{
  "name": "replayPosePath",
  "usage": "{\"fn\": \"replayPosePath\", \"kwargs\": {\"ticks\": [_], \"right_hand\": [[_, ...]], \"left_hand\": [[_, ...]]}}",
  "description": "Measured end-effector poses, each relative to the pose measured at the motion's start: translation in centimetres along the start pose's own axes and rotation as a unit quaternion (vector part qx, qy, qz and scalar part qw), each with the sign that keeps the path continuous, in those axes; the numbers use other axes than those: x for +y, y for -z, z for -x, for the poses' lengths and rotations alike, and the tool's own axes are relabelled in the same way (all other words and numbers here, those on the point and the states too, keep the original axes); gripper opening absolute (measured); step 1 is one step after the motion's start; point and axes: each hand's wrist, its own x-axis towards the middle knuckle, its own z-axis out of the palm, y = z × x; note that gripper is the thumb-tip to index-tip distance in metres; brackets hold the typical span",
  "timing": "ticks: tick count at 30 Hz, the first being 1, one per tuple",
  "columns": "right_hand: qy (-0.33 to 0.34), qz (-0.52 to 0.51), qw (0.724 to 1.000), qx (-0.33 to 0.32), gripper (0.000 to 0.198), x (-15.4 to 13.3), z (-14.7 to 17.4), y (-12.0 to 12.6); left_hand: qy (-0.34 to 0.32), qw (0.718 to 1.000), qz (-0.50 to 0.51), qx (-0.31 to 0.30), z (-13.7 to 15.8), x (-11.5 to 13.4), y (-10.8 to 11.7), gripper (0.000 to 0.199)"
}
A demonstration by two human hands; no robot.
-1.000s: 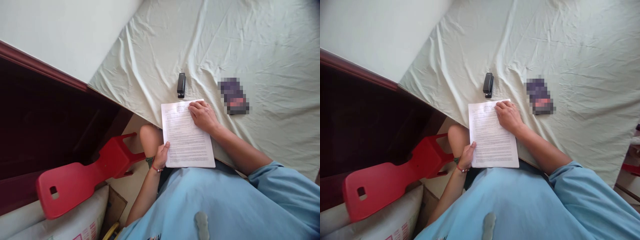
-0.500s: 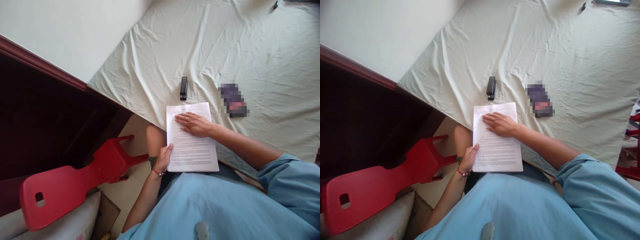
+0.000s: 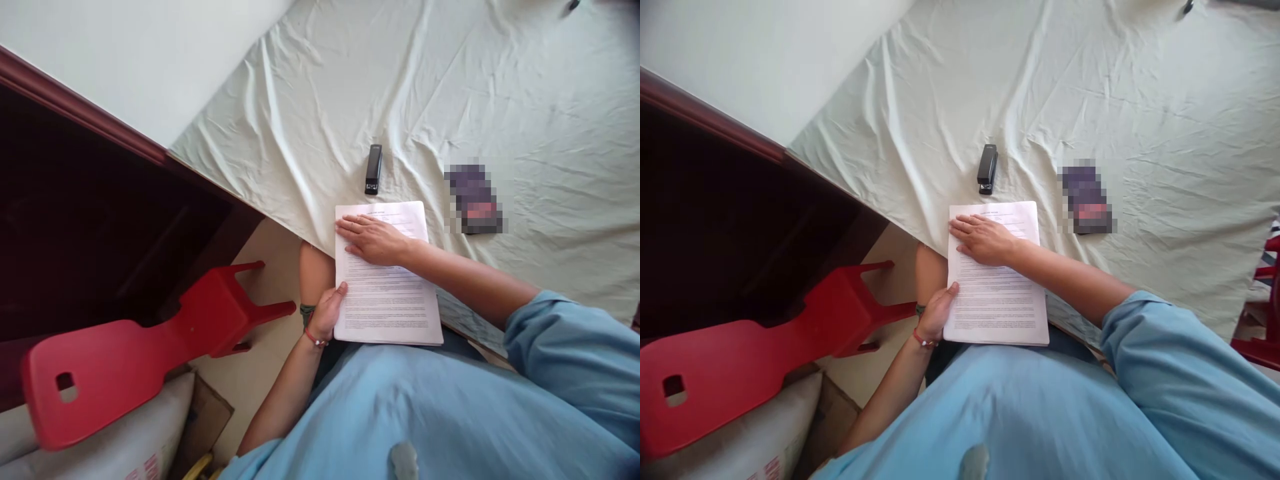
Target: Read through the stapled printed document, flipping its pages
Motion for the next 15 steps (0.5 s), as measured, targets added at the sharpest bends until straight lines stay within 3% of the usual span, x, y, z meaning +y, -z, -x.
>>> {"fn": "replayPosePath", "kwargs": {"ticks": [9, 15], "right_hand": [[-0.015, -0.010, 1.000, -0.011, 0.058, 0.0, -0.6, -0.2], [-0.064, 0.007, 0.998, 0.003, 0.055, 0.1, -0.7, 0.6]], "left_hand": [[-0.020, 0.999, -0.031, -0.001, -0.3, -0.7, 0.3, 0.066], [-0.044, 0.995, -0.088, 0.012, -0.3, -1.2, 0.3, 0.069]]}}
